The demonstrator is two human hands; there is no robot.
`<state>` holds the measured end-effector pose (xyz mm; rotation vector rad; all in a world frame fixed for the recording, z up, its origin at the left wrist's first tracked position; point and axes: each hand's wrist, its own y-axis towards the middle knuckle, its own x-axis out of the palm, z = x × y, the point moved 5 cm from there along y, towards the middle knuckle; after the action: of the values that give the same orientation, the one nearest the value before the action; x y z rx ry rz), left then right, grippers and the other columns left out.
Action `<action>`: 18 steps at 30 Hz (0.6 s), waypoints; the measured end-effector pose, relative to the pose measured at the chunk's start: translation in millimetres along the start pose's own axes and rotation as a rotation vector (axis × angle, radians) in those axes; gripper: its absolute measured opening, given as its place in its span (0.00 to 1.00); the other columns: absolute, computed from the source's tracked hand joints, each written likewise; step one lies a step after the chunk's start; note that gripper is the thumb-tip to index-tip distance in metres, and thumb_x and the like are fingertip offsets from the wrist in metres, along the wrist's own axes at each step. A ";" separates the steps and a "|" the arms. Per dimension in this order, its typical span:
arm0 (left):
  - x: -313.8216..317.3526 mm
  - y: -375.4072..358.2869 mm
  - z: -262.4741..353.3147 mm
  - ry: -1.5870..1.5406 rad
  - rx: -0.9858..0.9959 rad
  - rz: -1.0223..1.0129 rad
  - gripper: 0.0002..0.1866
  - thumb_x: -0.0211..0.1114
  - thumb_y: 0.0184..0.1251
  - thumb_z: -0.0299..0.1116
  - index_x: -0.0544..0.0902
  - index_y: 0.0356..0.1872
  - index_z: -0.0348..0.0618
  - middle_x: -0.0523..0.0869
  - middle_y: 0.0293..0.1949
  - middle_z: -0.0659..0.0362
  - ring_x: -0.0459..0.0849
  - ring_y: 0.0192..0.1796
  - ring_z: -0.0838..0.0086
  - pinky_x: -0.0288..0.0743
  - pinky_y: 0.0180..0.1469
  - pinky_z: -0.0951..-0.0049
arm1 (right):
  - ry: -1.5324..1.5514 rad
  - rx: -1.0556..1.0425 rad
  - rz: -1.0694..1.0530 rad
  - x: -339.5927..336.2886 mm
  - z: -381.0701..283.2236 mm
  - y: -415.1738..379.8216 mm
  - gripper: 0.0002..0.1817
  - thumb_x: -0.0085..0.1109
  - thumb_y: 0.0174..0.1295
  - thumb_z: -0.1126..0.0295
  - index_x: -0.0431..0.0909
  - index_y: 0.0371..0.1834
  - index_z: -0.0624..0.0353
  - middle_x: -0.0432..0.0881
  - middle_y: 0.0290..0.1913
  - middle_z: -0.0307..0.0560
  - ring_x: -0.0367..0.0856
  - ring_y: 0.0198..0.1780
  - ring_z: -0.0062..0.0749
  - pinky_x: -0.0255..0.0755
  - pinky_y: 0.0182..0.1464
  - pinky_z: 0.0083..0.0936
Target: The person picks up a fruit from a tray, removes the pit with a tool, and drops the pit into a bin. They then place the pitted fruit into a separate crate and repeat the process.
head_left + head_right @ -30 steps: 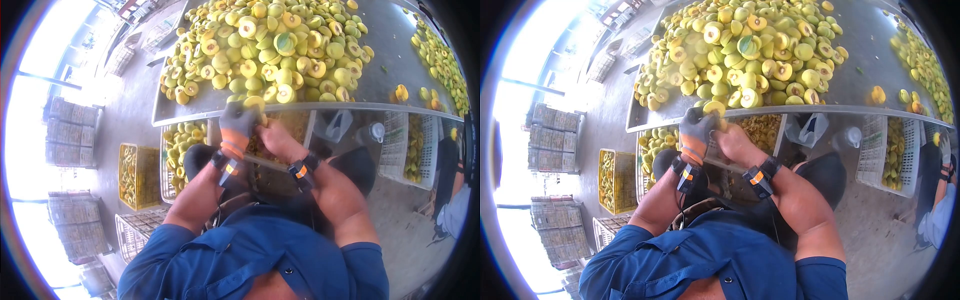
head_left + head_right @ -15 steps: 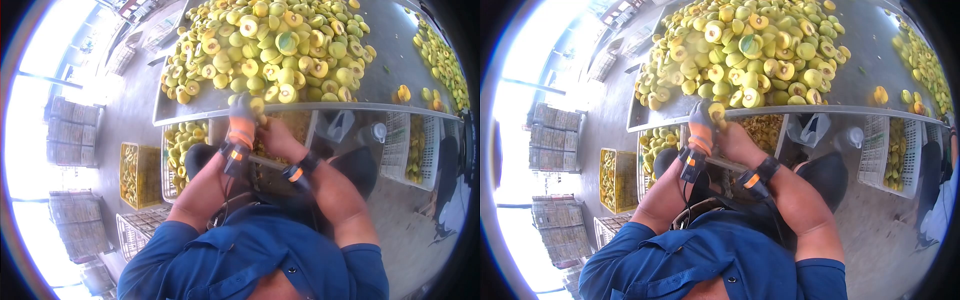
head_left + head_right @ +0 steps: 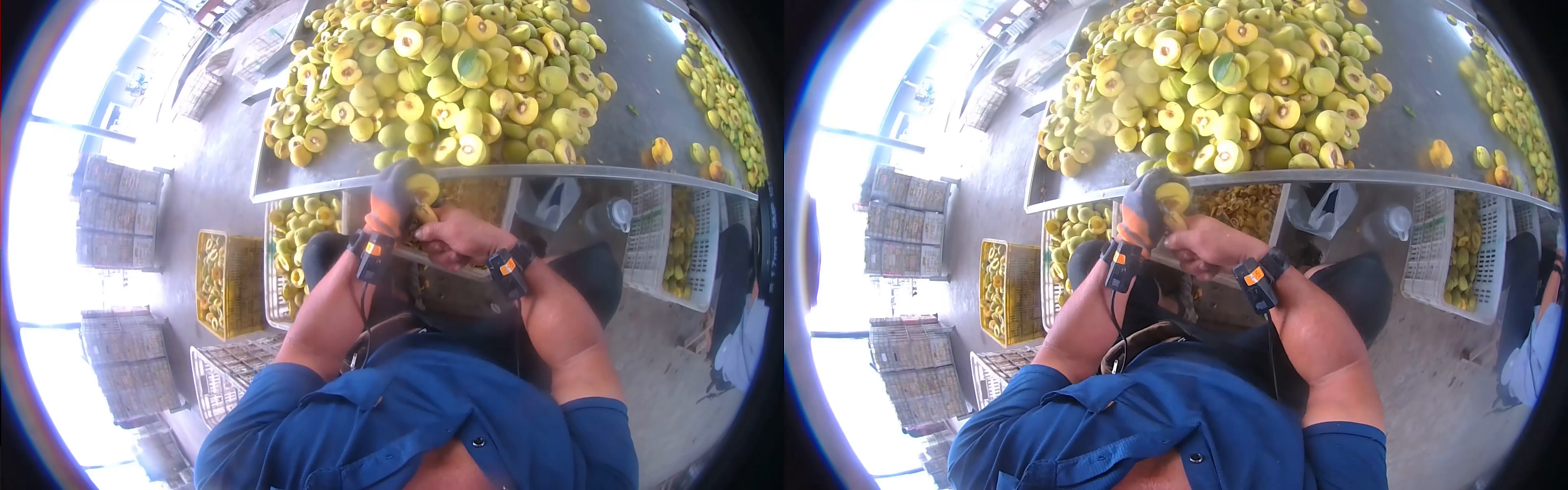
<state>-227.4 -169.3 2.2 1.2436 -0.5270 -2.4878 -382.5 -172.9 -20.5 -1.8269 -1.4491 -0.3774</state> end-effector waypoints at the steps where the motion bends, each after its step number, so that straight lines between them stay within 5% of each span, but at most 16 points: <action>1: 1.9 -6.6 -7.7 -0.003 -0.080 -0.043 0.17 0.73 0.62 0.25 0.86 0.53 0.39 0.91 0.45 0.48 0.92 0.47 0.56 0.86 0.48 0.61 | 0.003 0.008 -0.013 0.5 5.7 3.4 0.08 0.55 0.77 0.66 0.68 0.38 0.50 0.64 0.25 0.30 0.64 0.18 0.18 0.59 0.20 0.26; 5: -0.9 -22.3 -13.8 -0.251 -0.292 -0.072 0.19 0.75 0.63 0.26 0.84 0.55 0.37 0.93 0.43 0.52 0.93 0.45 0.64 0.86 0.48 0.66 | 0.047 0.020 -0.023 18.0 8.2 2.3 0.09 0.53 0.79 0.67 0.68 0.36 0.49 0.64 0.25 0.30 0.62 0.18 0.16 0.57 0.19 0.23; 10: -2.7 -24.5 -9.0 -0.602 -0.629 0.015 0.18 0.66 0.79 0.41 0.87 0.51 0.34 0.94 0.43 0.52 0.92 0.42 0.67 0.85 0.45 0.67 | 0.082 -0.010 -0.033 19.8 14.4 7.3 0.08 0.55 0.77 0.66 0.68 0.38 0.50 0.65 0.25 0.30 0.63 0.18 0.17 0.60 0.19 0.25; 14: 7.4 -30.6 -12.7 -0.877 -0.964 0.111 0.18 0.66 0.78 0.42 0.88 0.48 0.32 0.94 0.42 0.51 0.91 0.40 0.66 0.84 0.44 0.67 | 0.115 -0.021 -0.015 23.2 17.1 5.0 0.08 0.56 0.76 0.66 0.68 0.39 0.50 0.65 0.25 0.30 0.63 0.18 0.17 0.61 0.19 0.27; 18: 2.3 -26.3 -11.4 -0.707 -0.858 0.042 0.18 0.70 0.75 0.37 0.85 0.56 0.33 0.94 0.43 0.52 0.91 0.41 0.67 0.84 0.46 0.68 | 0.135 -0.062 -0.013 24.5 14.6 1.8 0.08 0.56 0.76 0.66 0.68 0.39 0.50 0.65 0.25 0.30 0.63 0.18 0.18 0.61 0.19 0.27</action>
<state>-222.3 -149.2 -17.6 0.0282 0.3704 -2.5812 -376.4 -145.5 -15.2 -1.8049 -1.3708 -0.5468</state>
